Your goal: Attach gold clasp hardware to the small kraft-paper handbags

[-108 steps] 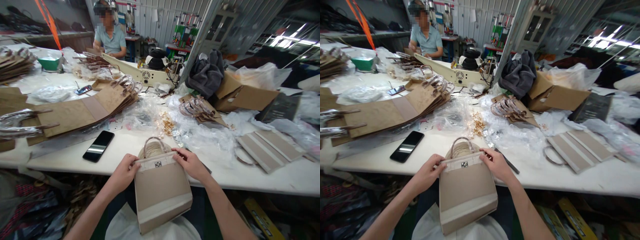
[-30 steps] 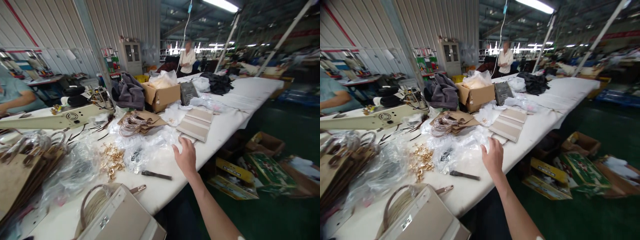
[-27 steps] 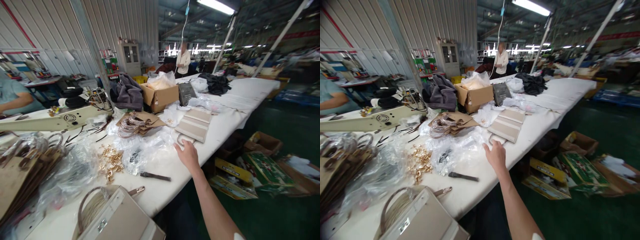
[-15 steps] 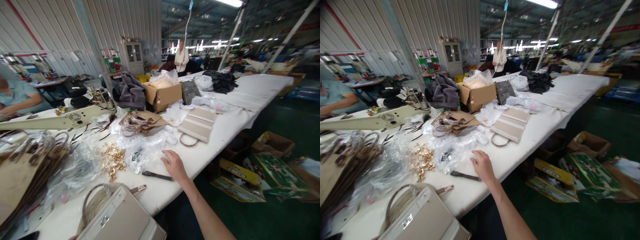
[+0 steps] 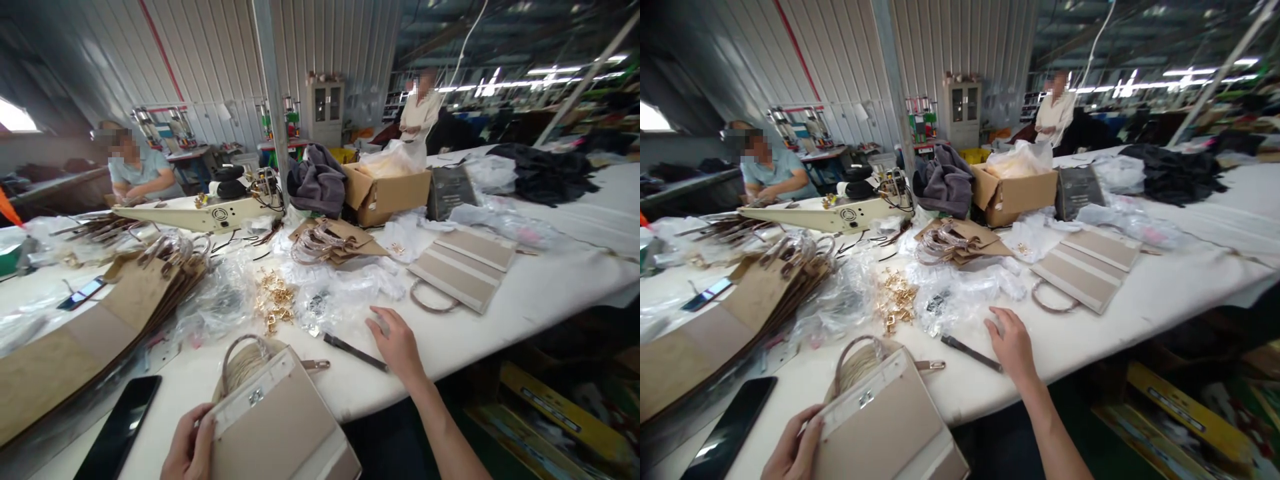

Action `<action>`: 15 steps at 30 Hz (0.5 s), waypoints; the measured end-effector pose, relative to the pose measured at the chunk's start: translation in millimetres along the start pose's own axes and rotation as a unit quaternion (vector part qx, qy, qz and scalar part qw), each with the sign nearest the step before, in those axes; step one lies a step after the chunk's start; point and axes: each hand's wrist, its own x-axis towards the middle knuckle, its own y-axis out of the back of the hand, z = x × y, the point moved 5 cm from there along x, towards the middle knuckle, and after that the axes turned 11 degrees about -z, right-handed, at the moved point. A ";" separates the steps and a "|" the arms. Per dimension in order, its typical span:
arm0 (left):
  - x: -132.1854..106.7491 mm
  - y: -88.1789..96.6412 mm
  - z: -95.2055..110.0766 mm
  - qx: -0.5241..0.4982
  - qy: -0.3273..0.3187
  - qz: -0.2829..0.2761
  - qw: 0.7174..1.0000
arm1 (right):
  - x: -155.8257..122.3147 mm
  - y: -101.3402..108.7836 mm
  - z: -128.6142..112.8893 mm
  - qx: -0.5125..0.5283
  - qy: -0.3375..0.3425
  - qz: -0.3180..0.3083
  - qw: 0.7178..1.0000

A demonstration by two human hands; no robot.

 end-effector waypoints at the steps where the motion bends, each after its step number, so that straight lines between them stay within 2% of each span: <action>1: 0.2 -0.7 -1.5 -0.007 0.004 -0.004 1.000 | 0.2 -0.5 -0.3 -0.004 0.002 -0.001 1.000; 5: 0.0 -1.8 -2.6 -0.037 -0.003 -0.003 0.999 | 0.6 -2.6 -0.3 -0.020 0.009 -0.002 1.000; 12: -14.5 -4.4 25.5 -0.089 -0.056 0.001 0.995 | -3.6 -9.3 12.7 -0.059 0.027 0.013 0.998; 15: -17.3 -3.9 29.7 -0.086 -0.060 0.006 0.994 | -4.0 -13.7 20.4 -0.059 0.021 0.008 0.998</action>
